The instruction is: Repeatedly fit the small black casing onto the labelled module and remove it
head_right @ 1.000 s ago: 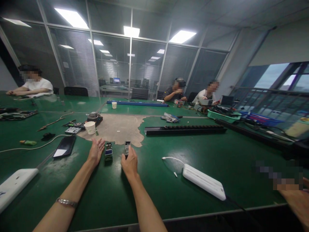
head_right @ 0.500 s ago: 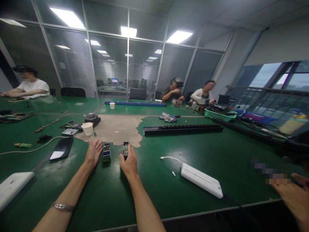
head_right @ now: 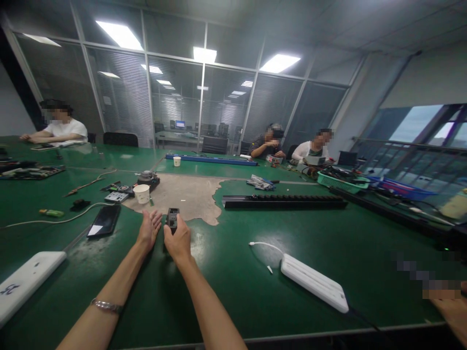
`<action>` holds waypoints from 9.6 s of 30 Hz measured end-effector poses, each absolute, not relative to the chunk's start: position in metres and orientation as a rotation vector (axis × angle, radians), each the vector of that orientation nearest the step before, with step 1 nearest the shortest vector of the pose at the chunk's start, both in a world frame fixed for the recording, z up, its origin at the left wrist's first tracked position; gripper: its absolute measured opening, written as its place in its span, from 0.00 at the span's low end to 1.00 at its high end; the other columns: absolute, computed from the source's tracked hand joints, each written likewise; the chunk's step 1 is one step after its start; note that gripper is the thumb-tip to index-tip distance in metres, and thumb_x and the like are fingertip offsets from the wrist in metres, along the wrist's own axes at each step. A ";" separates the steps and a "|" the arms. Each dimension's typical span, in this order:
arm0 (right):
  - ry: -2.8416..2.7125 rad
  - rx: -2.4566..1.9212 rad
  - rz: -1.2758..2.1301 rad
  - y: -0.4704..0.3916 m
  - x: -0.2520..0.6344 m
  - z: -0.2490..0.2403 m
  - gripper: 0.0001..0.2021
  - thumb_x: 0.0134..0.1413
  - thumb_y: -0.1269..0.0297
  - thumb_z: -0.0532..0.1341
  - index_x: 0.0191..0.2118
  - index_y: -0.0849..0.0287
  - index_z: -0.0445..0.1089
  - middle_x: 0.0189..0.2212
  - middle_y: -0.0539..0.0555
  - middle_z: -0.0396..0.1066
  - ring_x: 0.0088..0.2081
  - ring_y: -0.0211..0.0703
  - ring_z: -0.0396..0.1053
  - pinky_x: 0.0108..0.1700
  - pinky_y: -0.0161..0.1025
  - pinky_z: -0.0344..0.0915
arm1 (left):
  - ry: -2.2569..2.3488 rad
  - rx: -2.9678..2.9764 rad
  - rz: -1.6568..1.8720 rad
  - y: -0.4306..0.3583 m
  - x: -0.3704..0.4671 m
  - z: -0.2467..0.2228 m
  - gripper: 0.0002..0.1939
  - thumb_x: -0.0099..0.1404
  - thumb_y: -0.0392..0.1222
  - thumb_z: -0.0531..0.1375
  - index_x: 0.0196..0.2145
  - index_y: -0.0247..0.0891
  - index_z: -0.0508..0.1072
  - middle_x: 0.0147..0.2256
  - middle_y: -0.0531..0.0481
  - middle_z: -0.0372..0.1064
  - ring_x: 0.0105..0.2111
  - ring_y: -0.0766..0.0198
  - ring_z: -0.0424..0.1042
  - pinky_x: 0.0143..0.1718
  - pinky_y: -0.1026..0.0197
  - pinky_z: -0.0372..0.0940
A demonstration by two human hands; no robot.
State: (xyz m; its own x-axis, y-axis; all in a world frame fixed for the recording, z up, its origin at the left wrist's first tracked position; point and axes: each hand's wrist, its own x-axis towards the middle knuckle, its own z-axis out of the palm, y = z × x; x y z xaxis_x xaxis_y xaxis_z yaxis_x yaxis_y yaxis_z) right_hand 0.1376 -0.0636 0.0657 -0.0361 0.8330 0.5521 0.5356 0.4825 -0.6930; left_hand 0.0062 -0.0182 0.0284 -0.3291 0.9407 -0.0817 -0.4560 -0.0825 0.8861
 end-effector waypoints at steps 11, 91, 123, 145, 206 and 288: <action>-1.849 -1.237 0.338 -0.068 0.124 0.050 0.21 0.49 0.65 0.60 0.51 0.62 0.63 0.43 0.61 0.69 0.46 0.50 0.67 0.49 0.42 0.62 | 1.081 0.653 1.646 -0.017 0.005 0.030 0.38 0.62 0.67 0.37 0.59 0.39 0.58 0.59 0.41 0.55 0.59 0.61 0.53 0.58 0.56 0.47; -1.875 -1.321 0.314 -0.065 0.123 0.058 0.26 0.48 0.63 0.61 0.54 0.64 0.60 0.45 0.63 0.68 0.47 0.52 0.67 0.49 0.43 0.62 | 1.081 0.621 1.656 -0.015 0.009 0.028 0.37 0.62 0.66 0.37 0.57 0.39 0.59 0.58 0.39 0.57 0.59 0.60 0.55 0.58 0.57 0.47; -1.520 -1.302 0.268 -0.047 0.196 0.060 0.24 0.51 0.63 0.58 0.55 0.64 0.62 0.49 0.61 0.68 0.50 0.47 0.65 0.54 0.41 0.59 | 1.084 0.672 1.643 -0.012 0.009 0.023 0.39 0.61 0.67 0.38 0.59 0.38 0.58 0.58 0.39 0.55 0.58 0.59 0.55 0.58 0.55 0.47; -1.681 -1.494 0.155 -0.063 0.212 0.027 0.29 0.50 0.63 0.59 0.59 0.66 0.57 0.54 0.66 0.62 0.55 0.53 0.60 0.55 0.47 0.57 | 1.082 0.682 1.649 -0.016 0.011 0.028 0.39 0.62 0.66 0.38 0.59 0.36 0.58 0.59 0.37 0.55 0.59 0.58 0.54 0.59 0.54 0.47; -1.932 -1.491 0.288 -0.080 0.110 0.049 0.32 0.49 0.63 0.60 0.59 0.65 0.54 0.50 0.69 0.63 0.50 0.58 0.65 0.48 0.49 0.63 | 1.124 0.697 1.661 -0.016 0.005 0.027 0.39 0.62 0.66 0.38 0.59 0.36 0.58 0.59 0.38 0.54 0.59 0.58 0.53 0.59 0.54 0.44; -1.963 -1.393 0.288 -0.077 0.118 0.051 0.33 0.50 0.56 0.60 0.60 0.67 0.53 0.53 0.69 0.60 0.53 0.57 0.61 0.52 0.48 0.59 | 1.133 0.681 1.639 -0.016 0.004 0.029 0.41 0.61 0.67 0.36 0.60 0.36 0.57 0.59 0.37 0.54 0.59 0.58 0.53 0.58 0.54 0.47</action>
State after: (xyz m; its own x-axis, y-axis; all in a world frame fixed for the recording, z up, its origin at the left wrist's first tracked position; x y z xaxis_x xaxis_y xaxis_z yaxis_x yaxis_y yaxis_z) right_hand 0.1184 -0.0767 0.0509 -0.1745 0.8942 0.4122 0.7379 0.3959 -0.5466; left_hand 0.0040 -0.0157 0.0291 -0.3518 0.9324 -0.0824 -0.4070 -0.0731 0.9105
